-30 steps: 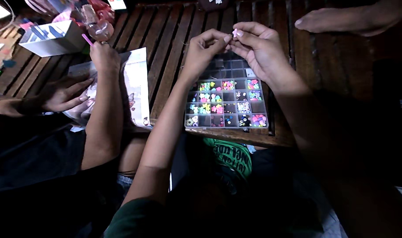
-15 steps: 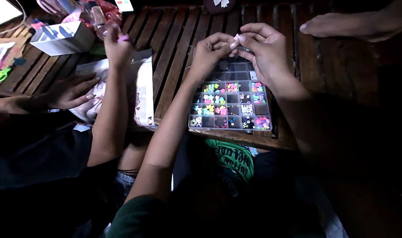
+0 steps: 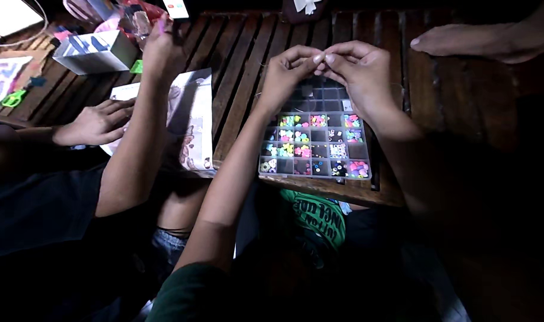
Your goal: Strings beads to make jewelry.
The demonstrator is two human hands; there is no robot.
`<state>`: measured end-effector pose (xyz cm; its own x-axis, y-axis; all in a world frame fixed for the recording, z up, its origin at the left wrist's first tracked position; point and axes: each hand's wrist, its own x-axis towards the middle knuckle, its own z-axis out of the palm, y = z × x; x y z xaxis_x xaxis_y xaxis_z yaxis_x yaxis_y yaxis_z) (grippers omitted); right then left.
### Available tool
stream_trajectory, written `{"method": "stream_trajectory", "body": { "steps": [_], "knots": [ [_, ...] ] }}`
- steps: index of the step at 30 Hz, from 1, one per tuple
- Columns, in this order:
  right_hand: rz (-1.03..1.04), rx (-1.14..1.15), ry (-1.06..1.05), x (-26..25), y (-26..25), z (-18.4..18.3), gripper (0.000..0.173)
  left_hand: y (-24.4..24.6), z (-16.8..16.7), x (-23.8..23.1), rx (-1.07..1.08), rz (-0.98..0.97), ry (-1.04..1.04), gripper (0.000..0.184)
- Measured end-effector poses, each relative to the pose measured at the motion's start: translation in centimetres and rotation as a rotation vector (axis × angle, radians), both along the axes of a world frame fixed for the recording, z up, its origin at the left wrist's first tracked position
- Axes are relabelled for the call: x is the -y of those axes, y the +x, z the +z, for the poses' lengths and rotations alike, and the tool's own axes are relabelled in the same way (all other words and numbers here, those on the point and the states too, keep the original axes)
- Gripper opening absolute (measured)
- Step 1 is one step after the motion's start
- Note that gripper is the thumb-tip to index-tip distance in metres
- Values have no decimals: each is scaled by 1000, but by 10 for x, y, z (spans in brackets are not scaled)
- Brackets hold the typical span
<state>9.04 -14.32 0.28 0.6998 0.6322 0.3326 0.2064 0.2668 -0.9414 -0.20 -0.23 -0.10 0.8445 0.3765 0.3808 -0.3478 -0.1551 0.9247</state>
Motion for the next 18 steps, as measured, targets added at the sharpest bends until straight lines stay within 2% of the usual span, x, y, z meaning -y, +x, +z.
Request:
{"method": "stream_trajectory", "body": {
  "steps": [8,13,18],
  "knots": [
    [-28,122,-117,4,3,2,11,-1,1,0,-65,-39,42,8],
    [-31,12,-30,14,15,14,14,-2,0,-5,-77,-49,148,10],
    [-37,-88,71,21,23,23,18,-4,4,-5,-177,-119,41,14]
  ]
}}
